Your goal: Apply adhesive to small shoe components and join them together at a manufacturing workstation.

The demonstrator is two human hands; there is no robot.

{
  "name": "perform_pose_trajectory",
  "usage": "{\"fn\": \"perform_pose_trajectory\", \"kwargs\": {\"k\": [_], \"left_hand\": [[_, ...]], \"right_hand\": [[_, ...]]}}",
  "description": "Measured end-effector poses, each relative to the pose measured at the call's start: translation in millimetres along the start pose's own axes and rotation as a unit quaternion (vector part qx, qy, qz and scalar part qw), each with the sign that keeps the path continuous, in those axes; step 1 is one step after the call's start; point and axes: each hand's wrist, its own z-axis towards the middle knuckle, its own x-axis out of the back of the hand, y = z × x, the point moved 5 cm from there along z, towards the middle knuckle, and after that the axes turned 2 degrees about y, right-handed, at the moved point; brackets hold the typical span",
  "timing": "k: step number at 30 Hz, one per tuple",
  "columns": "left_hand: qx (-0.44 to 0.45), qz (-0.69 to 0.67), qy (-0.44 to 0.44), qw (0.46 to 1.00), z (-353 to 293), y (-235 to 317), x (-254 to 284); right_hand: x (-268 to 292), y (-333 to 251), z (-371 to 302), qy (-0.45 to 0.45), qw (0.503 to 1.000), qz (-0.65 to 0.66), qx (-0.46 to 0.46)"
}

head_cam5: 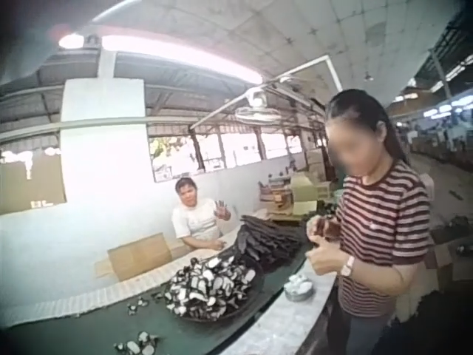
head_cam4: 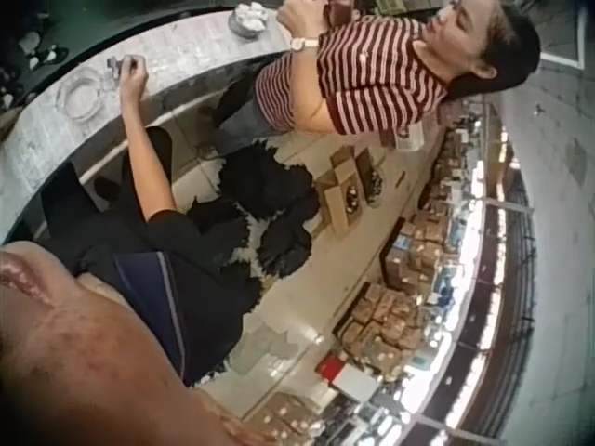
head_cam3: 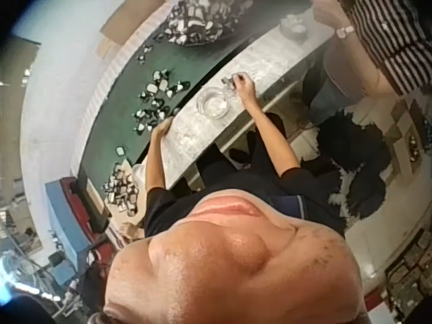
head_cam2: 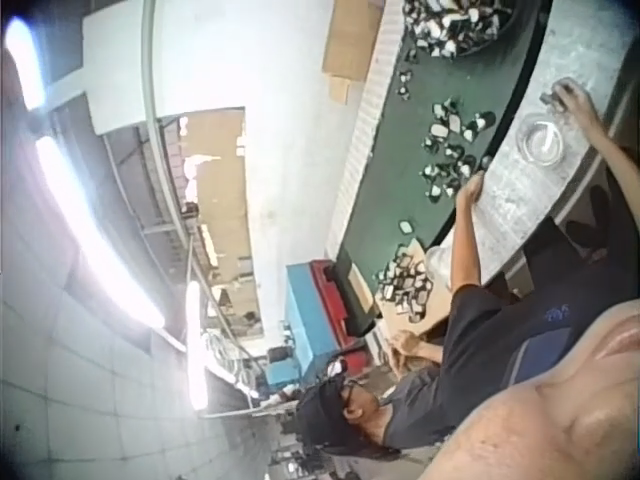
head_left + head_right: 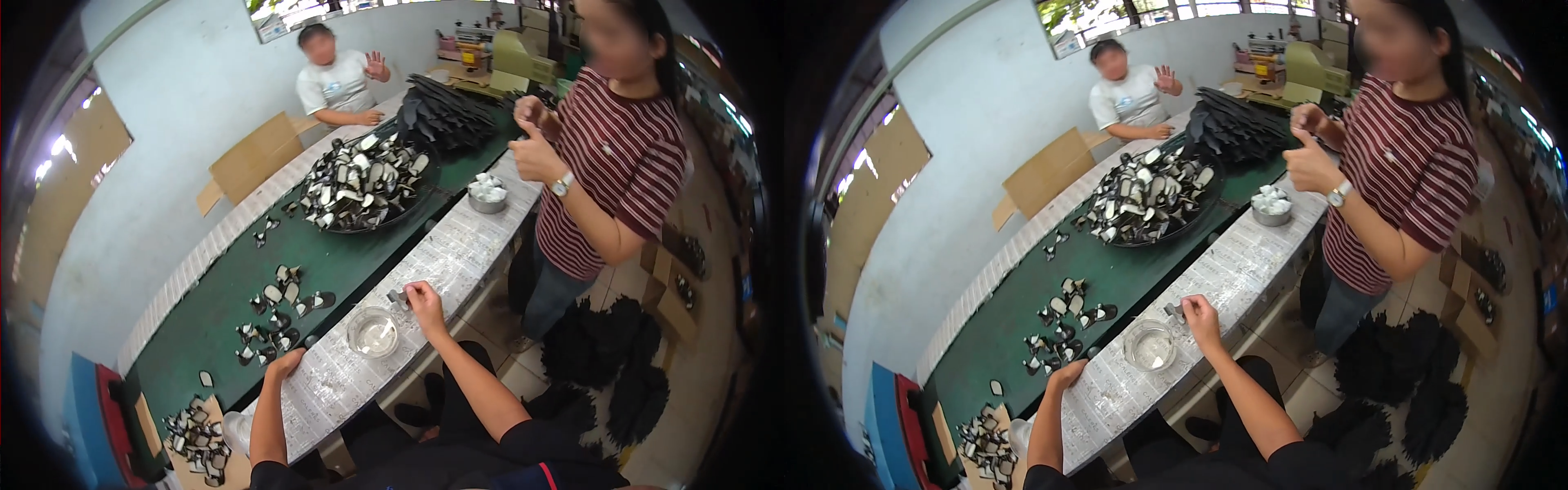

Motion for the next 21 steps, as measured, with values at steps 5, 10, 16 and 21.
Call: {"fn": "perform_pose_trajectory", "kwargs": {"k": [5, 10, 16, 21], "left_hand": [[-0.013, 0.037, 0.002, 0.999, 30, -39, 20], [-0.034, 0.062, -0.025, 0.997, 63, -44, 12], [-0.148, 0.175, -0.103, 0.968, 110, 153, -41], [-0.196, 0.184, -0.139, 0.953, 123, 208, -76]], "right_hand": [[-17, 5, 4, -0.024, 0.999, -0.022, -0.011], [-5, 19, 5, -0.011, 0.999, -0.043, 0.027], [3, 2, -5, 0.000, 0.996, -0.047, 0.079], [8, -10, -6, 0.027, 0.994, -0.046, 0.095]]}}
